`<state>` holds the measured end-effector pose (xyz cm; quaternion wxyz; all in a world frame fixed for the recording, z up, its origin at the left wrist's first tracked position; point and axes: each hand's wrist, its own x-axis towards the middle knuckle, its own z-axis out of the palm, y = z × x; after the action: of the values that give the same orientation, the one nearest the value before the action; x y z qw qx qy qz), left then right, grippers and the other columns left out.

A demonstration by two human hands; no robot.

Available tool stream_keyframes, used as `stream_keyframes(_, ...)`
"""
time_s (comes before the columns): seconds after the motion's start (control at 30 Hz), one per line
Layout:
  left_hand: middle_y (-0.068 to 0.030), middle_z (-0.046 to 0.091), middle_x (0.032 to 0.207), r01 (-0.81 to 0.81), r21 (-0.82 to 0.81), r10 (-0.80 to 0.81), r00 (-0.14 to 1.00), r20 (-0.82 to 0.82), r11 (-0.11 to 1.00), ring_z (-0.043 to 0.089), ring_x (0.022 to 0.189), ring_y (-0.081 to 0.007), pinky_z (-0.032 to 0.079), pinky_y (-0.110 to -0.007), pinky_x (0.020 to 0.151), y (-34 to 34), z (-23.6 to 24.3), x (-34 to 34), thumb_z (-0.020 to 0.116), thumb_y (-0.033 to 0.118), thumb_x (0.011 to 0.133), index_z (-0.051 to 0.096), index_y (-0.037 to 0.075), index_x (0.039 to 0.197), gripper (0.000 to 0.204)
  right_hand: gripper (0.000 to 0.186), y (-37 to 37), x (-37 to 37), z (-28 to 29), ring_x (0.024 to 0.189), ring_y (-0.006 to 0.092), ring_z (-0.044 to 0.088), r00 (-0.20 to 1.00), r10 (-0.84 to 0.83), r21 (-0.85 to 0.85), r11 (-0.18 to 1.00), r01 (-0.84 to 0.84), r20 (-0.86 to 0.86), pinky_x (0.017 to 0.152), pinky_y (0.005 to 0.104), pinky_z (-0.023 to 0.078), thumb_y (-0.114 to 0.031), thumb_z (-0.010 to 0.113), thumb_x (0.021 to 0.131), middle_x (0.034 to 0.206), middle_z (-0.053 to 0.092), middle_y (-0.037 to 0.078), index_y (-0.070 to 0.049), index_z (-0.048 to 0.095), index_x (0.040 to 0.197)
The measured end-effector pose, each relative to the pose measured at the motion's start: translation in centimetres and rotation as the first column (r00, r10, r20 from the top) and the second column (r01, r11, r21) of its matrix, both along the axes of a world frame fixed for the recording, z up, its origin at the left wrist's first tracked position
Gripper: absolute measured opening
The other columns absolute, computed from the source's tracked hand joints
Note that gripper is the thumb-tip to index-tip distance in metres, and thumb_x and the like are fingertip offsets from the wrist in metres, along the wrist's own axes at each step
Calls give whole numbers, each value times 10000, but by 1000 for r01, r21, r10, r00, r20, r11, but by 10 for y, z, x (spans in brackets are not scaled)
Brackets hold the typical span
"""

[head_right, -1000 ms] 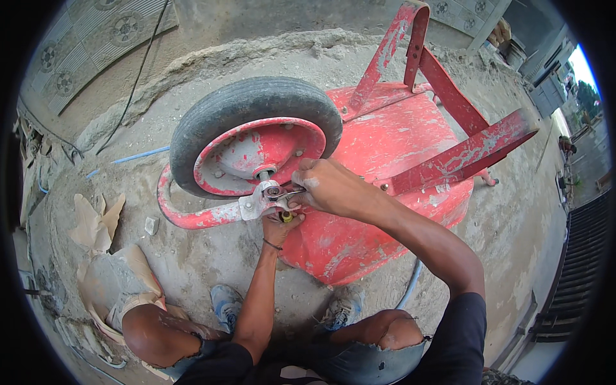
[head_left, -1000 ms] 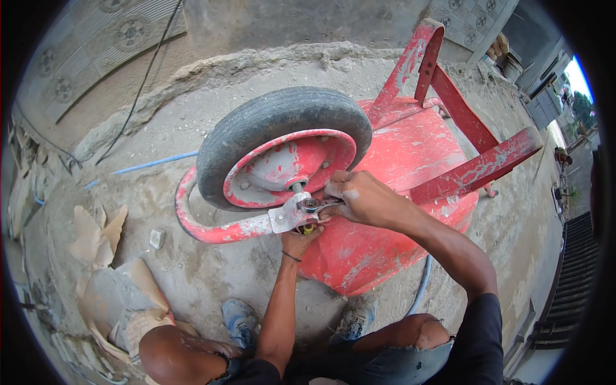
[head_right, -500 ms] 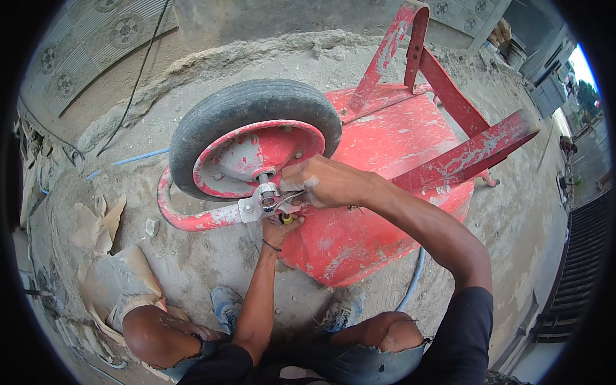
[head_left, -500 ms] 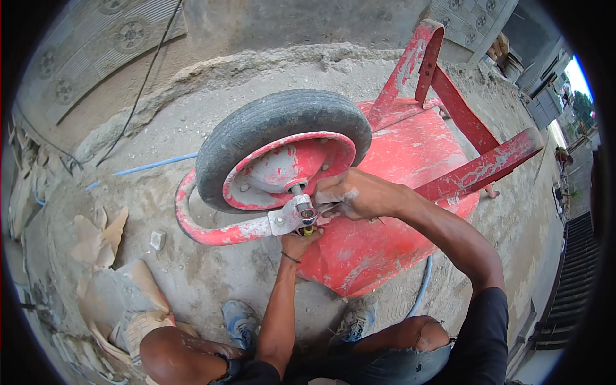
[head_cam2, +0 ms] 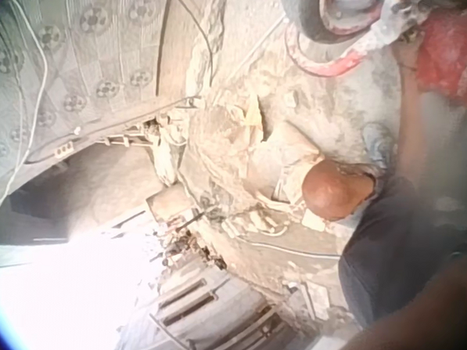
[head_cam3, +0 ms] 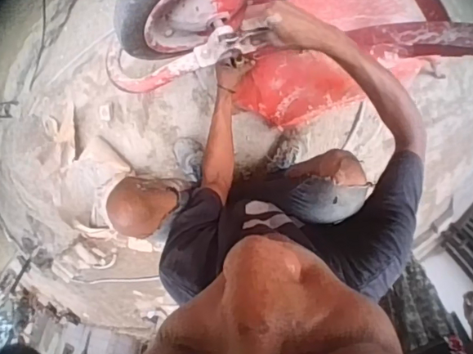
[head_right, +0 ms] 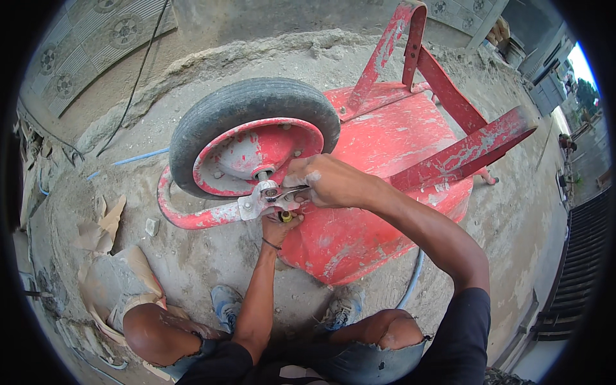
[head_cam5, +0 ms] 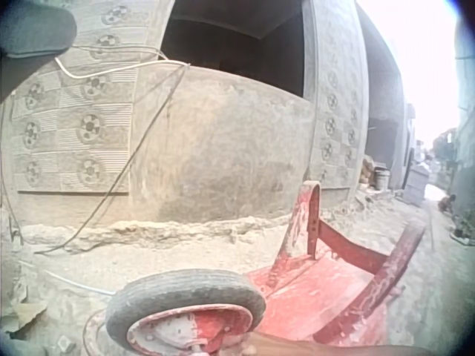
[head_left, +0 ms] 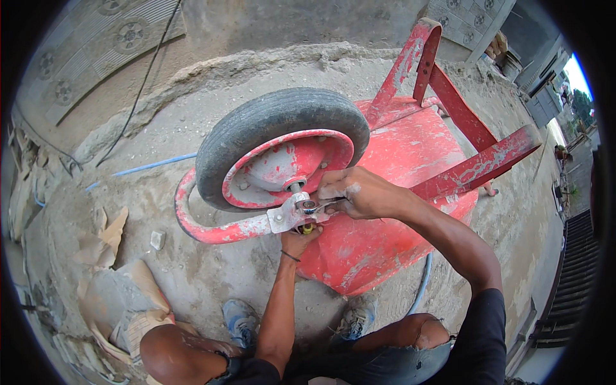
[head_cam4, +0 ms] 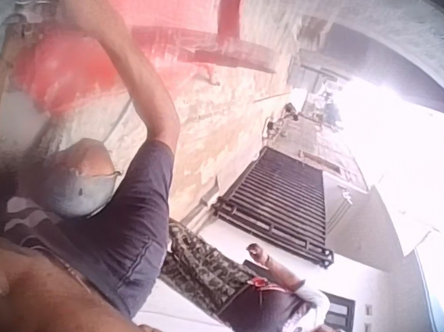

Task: The person uses a wrench and a screwdriver to loosen and remove a bolt and axle from a wheelbarrow, then pulls the wheel free from the frame.

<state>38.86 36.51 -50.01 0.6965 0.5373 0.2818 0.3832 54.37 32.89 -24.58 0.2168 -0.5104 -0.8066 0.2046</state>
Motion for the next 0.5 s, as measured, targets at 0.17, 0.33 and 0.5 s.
stream_keyframes(0.17, -56, 683, 996, 34, -178, 3, 979, 203, 984, 662, 844, -131, 563, -271, 751, -8, 29, 2, 797, -62, 663, 615, 21, 1113, 493, 231, -5, -4, -3, 796, 380, 618, 987, -125, -52, 990, 131, 96, 666, 462, 492, -39, 688, 692, 911, 605, 163, 0, 624, 911)
stream_keyframes(0.33, -70, 685, 991, -22, -11, 22, 998, 52, 1000, 670, 816, -140, 569, -275, 738, 1, -14, 0, 792, -69, 665, 601, 18, 1131, 512, 250, 0, -6, 1, 779, 386, 615, 998, -20, -16, 1000, 21, 55, 689, 473, 490, -119, 732, 715, 872, 596, 184, 16, 618, 892)
stream_keyframes(0.5, -69, 683, 1002, -3, -43, 6, 997, 77, 999, 669, 842, -145, 569, -268, 740, 0, -8, 1, 795, -69, 660, 612, 21, 1110, 494, 181, -4, -9, 1, 773, 381, 615, 989, -124, -3, 992, 124, 86, 658, 453, 488, -44, 679, 737, 874, 596, 166, -1, 615, 901)
